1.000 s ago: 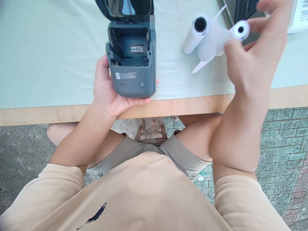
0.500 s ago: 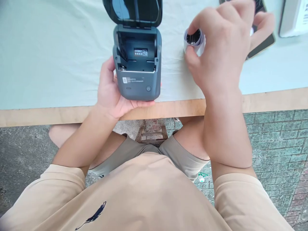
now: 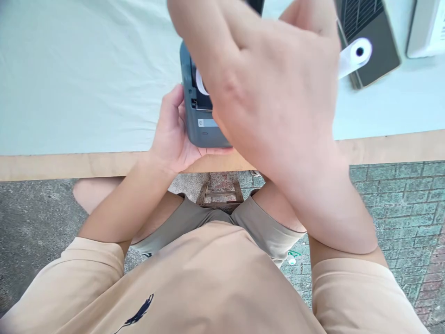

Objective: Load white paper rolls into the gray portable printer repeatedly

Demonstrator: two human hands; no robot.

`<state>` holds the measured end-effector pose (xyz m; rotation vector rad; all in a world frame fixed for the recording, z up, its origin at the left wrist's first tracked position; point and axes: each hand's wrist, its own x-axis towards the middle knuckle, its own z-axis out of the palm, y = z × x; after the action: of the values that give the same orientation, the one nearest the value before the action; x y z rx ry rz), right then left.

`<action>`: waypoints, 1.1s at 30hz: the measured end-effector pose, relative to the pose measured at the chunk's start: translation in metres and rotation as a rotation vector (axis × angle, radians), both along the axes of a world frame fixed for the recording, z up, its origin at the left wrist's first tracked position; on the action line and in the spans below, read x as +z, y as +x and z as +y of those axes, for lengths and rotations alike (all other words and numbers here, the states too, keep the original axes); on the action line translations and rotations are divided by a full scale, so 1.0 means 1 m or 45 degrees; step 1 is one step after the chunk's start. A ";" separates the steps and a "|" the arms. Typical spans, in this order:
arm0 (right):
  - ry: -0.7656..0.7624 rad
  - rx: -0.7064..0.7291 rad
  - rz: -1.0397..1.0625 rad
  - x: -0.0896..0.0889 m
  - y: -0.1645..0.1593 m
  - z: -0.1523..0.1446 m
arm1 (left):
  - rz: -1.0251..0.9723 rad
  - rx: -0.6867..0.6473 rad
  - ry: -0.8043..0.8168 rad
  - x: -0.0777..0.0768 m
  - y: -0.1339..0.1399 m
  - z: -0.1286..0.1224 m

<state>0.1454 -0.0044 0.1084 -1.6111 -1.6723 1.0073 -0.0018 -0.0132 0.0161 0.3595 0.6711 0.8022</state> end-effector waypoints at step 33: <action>0.960 0.399 -0.605 -0.073 0.016 -0.024 | -0.078 0.033 0.044 -0.001 -0.005 0.001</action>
<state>0.1617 -0.0281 0.0355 -1.1316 -2.2964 0.0420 -0.0068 -0.0126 0.0150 0.3564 0.6066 0.8471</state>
